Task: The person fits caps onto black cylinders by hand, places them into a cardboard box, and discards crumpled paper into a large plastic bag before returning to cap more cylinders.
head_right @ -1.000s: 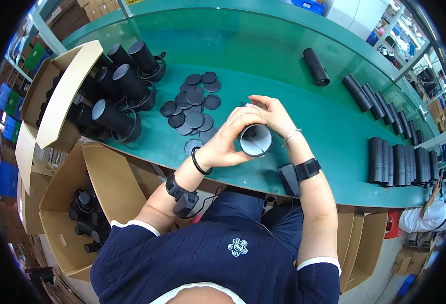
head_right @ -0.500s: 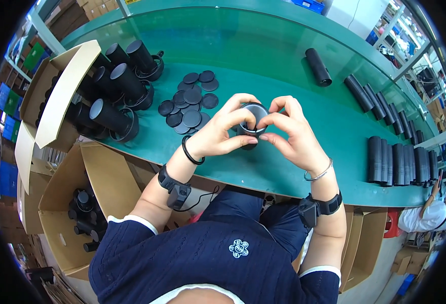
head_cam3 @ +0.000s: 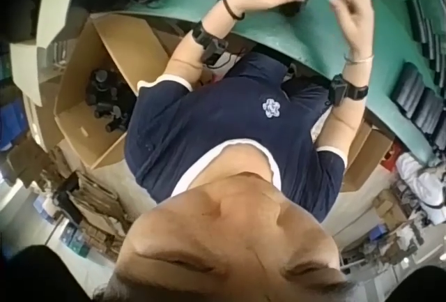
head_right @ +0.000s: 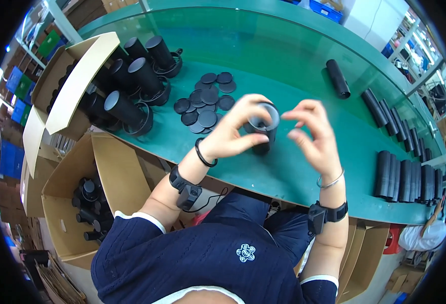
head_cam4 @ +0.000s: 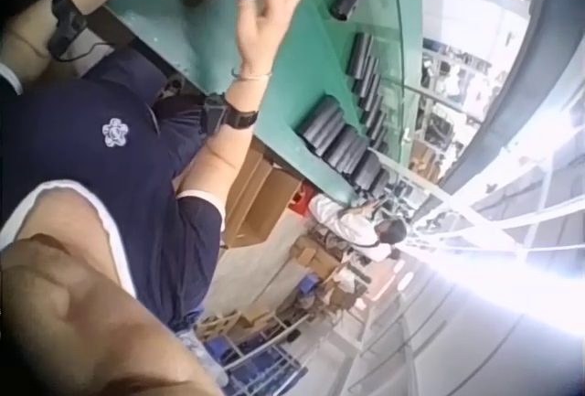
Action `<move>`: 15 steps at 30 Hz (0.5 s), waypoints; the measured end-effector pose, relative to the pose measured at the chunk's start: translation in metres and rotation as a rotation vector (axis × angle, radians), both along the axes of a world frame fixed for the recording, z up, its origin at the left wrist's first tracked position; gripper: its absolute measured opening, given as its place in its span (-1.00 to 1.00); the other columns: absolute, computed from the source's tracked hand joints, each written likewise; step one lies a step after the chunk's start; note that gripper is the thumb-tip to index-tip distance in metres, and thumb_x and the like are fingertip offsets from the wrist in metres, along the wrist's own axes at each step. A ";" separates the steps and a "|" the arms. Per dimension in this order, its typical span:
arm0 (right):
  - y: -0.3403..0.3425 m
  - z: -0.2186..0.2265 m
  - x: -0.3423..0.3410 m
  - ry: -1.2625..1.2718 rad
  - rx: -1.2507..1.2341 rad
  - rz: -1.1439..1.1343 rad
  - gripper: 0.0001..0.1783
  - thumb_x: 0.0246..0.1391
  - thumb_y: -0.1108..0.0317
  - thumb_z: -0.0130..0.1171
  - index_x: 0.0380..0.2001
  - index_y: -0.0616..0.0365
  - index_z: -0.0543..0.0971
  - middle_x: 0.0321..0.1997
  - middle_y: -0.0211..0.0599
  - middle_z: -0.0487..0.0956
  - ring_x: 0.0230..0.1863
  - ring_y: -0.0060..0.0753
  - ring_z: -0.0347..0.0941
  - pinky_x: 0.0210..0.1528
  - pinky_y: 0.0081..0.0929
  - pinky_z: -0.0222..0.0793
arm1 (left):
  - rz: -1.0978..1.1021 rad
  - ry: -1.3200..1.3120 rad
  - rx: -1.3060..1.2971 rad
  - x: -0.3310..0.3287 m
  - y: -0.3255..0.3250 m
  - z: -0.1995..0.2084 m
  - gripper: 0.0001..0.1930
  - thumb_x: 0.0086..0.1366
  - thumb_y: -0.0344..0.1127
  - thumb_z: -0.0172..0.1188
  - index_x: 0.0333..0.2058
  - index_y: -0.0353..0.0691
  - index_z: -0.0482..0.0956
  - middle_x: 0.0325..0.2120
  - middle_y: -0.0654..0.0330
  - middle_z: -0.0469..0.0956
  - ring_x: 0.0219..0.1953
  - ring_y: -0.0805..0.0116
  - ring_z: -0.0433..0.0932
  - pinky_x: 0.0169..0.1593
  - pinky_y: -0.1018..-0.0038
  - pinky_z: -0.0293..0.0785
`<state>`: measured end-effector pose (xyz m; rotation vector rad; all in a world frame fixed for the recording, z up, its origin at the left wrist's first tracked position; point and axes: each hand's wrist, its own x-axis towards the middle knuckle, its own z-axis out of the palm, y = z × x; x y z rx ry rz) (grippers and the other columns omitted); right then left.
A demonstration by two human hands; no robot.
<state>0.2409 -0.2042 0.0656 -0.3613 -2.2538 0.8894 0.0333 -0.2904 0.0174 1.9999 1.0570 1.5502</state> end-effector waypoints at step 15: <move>0.056 -0.114 -0.168 -0.574 0.194 -0.175 -0.38 -0.26 0.14 0.44 -0.08 0.18 0.55 -0.06 -0.12 0.47 0.07 -0.06 0.36 0.04 -0.23 0.37 | 0.069 -0.977 -0.247 -0.066 -0.065 -0.006 -0.47 0.29 -0.18 0.12 0.15 -0.29 0.23 -0.09 0.02 0.47 0.03 0.11 0.47 0.08 0.21 0.46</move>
